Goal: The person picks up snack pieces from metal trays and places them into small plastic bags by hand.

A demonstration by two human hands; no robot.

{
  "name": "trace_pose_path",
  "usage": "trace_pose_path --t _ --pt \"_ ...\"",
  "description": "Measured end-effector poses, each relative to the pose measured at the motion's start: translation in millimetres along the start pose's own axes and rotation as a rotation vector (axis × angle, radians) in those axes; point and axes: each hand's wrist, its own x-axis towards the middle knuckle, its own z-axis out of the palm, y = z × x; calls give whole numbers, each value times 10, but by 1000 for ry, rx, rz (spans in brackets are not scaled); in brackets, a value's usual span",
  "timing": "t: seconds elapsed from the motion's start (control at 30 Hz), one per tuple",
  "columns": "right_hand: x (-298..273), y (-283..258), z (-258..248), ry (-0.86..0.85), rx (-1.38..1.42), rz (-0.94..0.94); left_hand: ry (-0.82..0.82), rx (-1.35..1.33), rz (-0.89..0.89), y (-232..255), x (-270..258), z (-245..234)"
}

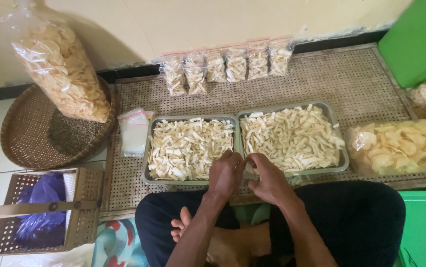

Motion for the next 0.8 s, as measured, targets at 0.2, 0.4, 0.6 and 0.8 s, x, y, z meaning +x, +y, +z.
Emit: trace_pose_path --t 0.2,0.4,0.6,0.8 --pt "191 584 397 302 -381 -80 -22 10 17 -69 -82 155" --pt "202 498 269 508 -20 72 73 -236 -102 158 -12 -113" --pt "246 240 -7 620 489 289 30 -378 -17 480 26 -254" --pt "298 347 189 628 231 -76 35 -329 -158 334 88 180"
